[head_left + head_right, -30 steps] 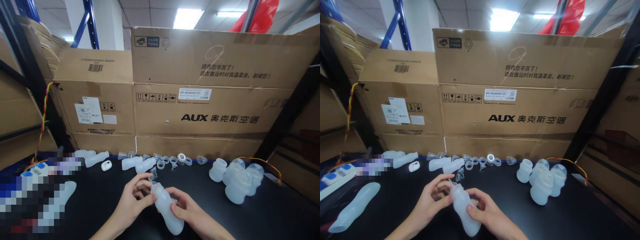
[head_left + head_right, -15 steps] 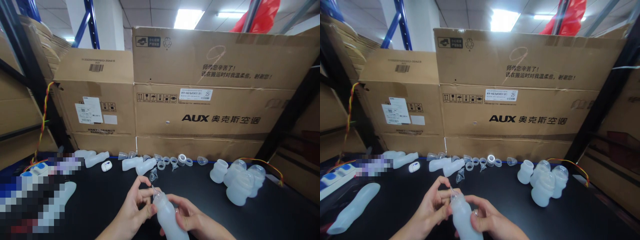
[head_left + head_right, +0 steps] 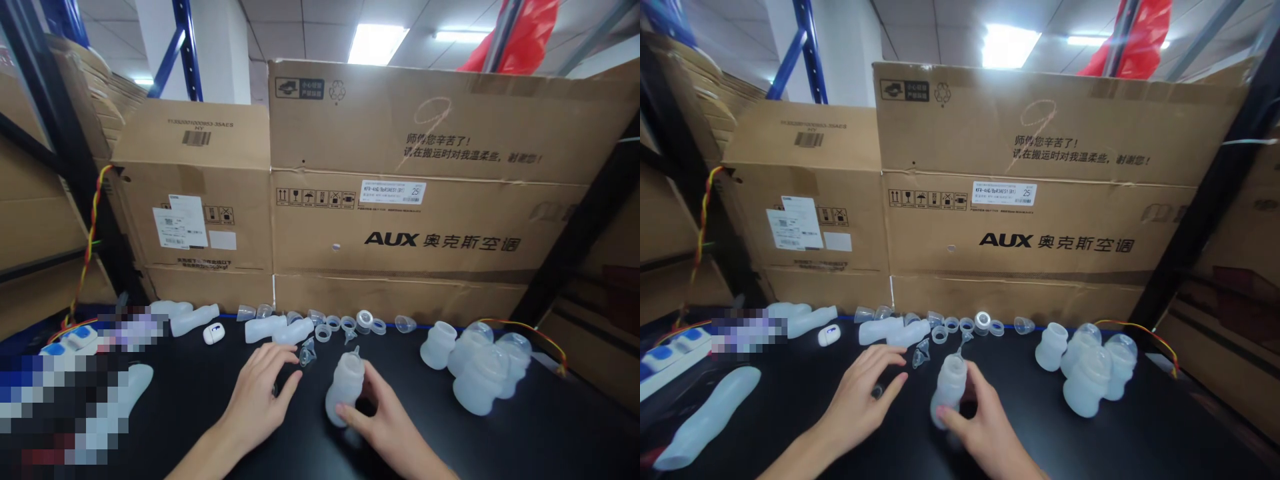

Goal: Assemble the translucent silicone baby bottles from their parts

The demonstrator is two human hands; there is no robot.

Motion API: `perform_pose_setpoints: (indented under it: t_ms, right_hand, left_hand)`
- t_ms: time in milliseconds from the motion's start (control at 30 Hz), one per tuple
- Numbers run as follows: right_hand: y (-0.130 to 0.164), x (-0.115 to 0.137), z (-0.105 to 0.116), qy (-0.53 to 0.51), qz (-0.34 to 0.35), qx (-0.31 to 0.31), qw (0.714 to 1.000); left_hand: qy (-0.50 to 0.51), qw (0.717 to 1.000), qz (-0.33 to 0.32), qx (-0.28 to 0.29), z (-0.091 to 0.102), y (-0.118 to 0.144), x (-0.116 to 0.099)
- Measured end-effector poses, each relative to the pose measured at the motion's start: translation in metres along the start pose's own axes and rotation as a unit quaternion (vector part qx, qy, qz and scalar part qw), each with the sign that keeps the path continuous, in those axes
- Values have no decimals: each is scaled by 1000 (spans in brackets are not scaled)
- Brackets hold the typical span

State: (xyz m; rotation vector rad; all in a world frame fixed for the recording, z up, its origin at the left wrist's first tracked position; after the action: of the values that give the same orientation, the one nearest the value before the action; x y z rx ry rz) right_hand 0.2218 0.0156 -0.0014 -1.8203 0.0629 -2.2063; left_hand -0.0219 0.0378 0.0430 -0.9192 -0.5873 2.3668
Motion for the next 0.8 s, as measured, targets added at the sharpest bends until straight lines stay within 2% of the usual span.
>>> perform_pose_setpoints:
  t_ms: [100,200,267,367,500,600,667,733,800]
  right_hand:
    - [-6,-1,24,200,36,-96,974]
    - [-11,-3,49,348,36,-177,920]
    - [-13,-4,64,426,28,-226,876]
    - [-13,-3,80,510,26,-284,811]
    - [-11,11,80,548,115,-348,752]
    - [-7,26,66,510,183,-390,744]
    - [-1,36,49,475,233,-370,764]
    - [5,42,26,449,278,-291,798]
    - [9,45,-1,432,323,-170,824]
  left_hand:
    - [-72,995,36,62,-1,-3,8]
    - [-115,983,76,119,-6,-2,10]
    - [-122,978,97,136,-9,-2,11]
    - [-115,976,117,145,-10,-3,15]
    - [-103,976,122,150,-10,-4,19]
    - [-89,977,118,157,-12,-3,18]
    - [-78,977,117,162,-14,-3,16]
    - [-69,977,121,162,-16,-2,14]
    - [-69,977,123,162,-18,1,11]
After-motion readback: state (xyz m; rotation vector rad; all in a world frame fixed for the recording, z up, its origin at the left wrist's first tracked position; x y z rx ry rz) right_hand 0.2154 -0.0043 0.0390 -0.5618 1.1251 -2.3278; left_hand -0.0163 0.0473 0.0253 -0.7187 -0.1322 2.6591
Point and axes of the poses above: each hand's wrist, its own y-axis away from the middle knuckle, its own z-axis out of the back of the hand, x = y × z, the point moved 3 cm from there along -y, towards the middle knuckle, and after that the axes turned 1 degree about -x, right-handed, at the moved point
